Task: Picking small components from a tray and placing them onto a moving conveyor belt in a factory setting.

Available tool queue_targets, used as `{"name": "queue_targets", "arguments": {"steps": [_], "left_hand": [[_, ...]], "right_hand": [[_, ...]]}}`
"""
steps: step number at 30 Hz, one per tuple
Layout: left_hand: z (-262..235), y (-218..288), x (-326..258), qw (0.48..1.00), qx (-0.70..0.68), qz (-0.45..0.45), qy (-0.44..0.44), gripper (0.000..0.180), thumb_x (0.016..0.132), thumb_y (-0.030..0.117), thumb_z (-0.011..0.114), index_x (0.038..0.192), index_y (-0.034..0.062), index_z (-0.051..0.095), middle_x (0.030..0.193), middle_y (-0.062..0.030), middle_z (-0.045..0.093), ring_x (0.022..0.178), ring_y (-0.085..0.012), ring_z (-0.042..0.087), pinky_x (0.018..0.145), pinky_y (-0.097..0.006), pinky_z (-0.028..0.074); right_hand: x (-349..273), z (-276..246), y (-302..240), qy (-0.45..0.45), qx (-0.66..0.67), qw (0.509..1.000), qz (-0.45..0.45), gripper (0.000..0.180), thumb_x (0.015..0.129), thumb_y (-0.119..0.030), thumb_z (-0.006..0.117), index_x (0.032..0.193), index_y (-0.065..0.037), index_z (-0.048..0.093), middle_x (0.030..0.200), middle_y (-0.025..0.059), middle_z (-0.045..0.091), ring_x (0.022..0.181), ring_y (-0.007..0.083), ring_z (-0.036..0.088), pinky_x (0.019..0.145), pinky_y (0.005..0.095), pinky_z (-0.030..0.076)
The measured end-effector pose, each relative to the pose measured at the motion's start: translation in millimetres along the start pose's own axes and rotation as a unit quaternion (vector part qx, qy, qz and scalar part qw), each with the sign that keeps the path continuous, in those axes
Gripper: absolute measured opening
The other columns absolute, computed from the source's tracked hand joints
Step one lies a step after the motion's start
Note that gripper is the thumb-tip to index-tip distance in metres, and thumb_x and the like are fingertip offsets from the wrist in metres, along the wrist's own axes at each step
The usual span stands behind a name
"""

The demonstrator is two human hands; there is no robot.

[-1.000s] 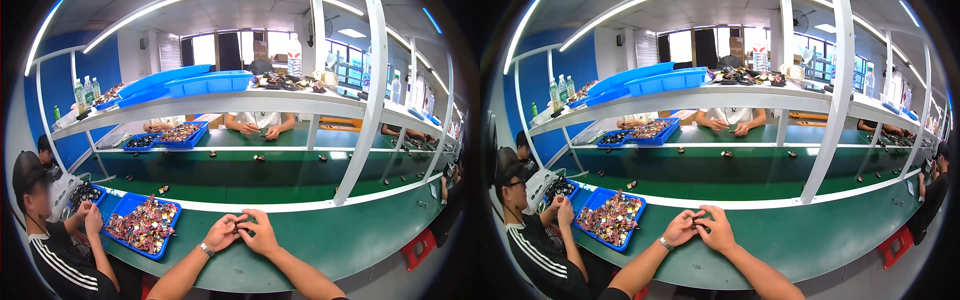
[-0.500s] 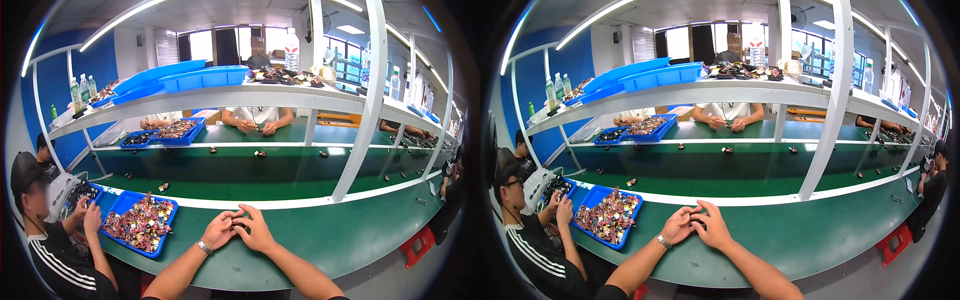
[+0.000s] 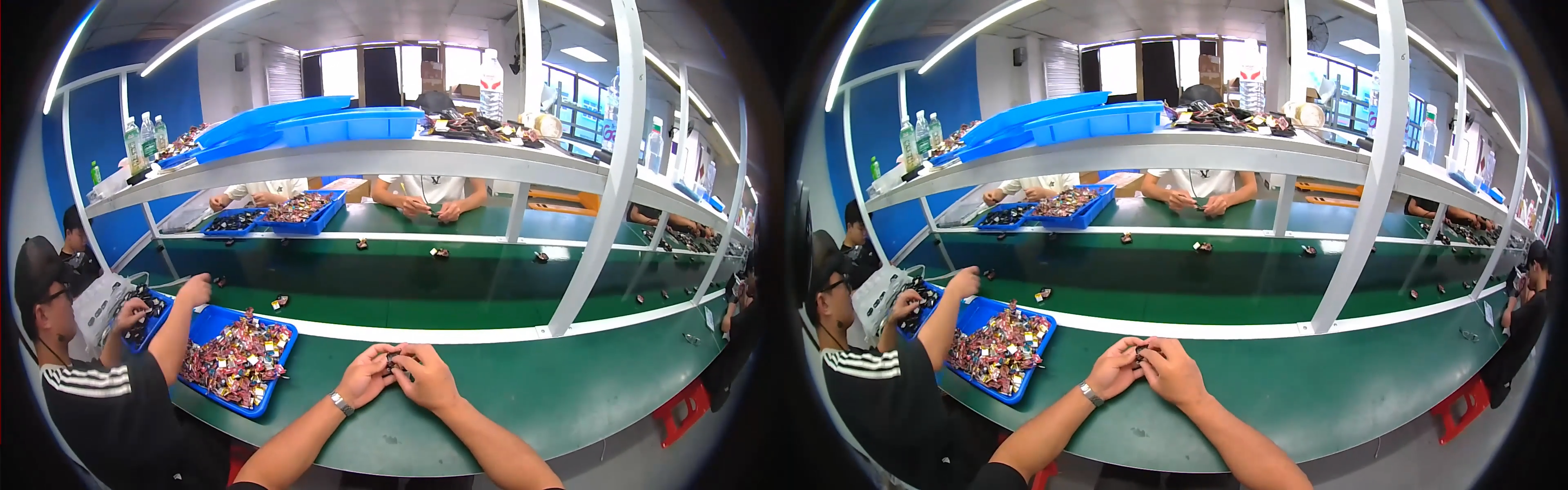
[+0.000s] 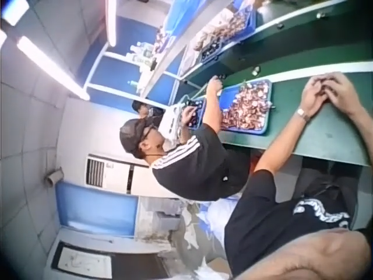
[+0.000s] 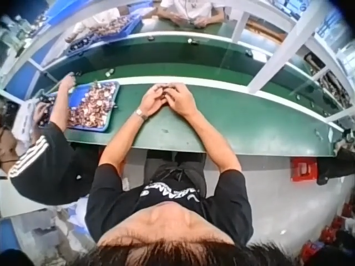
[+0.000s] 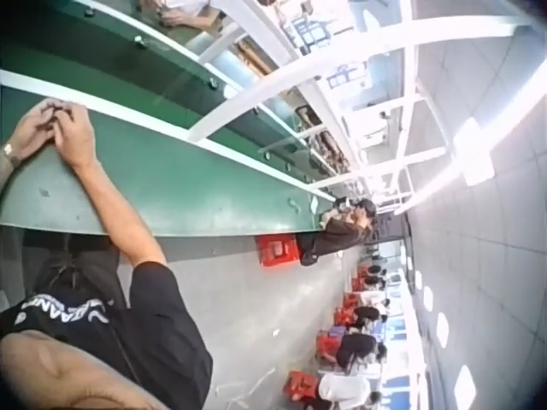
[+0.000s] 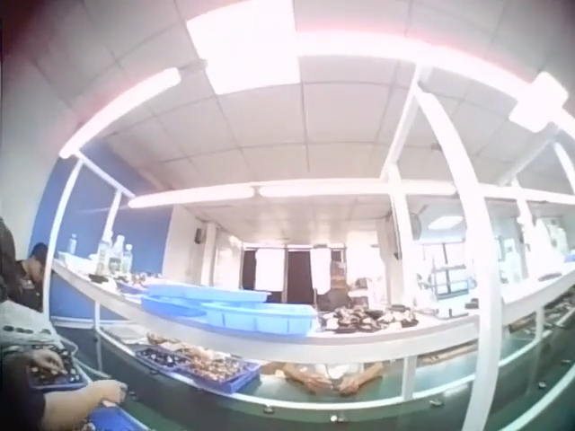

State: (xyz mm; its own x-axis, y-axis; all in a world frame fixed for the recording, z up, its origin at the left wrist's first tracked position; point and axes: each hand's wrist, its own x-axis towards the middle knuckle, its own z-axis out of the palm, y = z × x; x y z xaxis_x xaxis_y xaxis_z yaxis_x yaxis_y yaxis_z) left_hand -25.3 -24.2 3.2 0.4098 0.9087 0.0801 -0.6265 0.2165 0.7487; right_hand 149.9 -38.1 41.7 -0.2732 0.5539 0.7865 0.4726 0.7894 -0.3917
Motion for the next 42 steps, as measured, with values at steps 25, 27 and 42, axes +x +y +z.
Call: {"name": "queue_targets", "arguments": {"steps": [25,27,42], "left_hand": [[10.3,-5.8,0.2,0.992,0.104,0.025,0.062,0.021,0.096,0.006,0.051,0.117,0.0050,0.050,0.111,-0.0088,0.062,0.102,-0.0189,0.061,0.090,-0.041,0.052],[8.8,-6.3,0.9,0.990,0.117,0.036,0.067,0.021,0.096,0.005,0.052,0.117,0.0047,0.049,0.111,-0.0089,0.062,0.101,-0.0186,0.062,0.089,-0.041,0.053],[14.9,-11.3,0.0,0.963,0.245,0.064,0.096,0.023,0.096,0.000,0.049,0.119,0.0026,0.050,0.115,-0.0087,0.062,0.103,-0.0144,0.061,0.085,-0.029,0.054]], "right_hand": [[-4.2,8.7,12.1,-0.010,-0.048,0.999,-0.002,0.013,0.079,-0.006,0.070,0.092,-0.006,0.069,0.093,0.0057,0.065,0.086,0.0233,0.064,0.070,0.0334,0.055],[-0.9,6.4,12.6,-0.005,0.004,0.999,0.042,0.014,0.080,-0.006,0.070,0.093,-0.005,0.069,0.092,0.0068,0.064,0.084,0.0231,0.065,0.070,0.0326,0.055],[-3.3,6.1,19.0,-0.003,0.156,0.968,0.196,0.016,0.080,-0.004,0.071,0.095,-0.001,0.068,0.086,0.0103,0.066,0.070,0.0162,0.065,0.065,0.0280,0.054]]}}
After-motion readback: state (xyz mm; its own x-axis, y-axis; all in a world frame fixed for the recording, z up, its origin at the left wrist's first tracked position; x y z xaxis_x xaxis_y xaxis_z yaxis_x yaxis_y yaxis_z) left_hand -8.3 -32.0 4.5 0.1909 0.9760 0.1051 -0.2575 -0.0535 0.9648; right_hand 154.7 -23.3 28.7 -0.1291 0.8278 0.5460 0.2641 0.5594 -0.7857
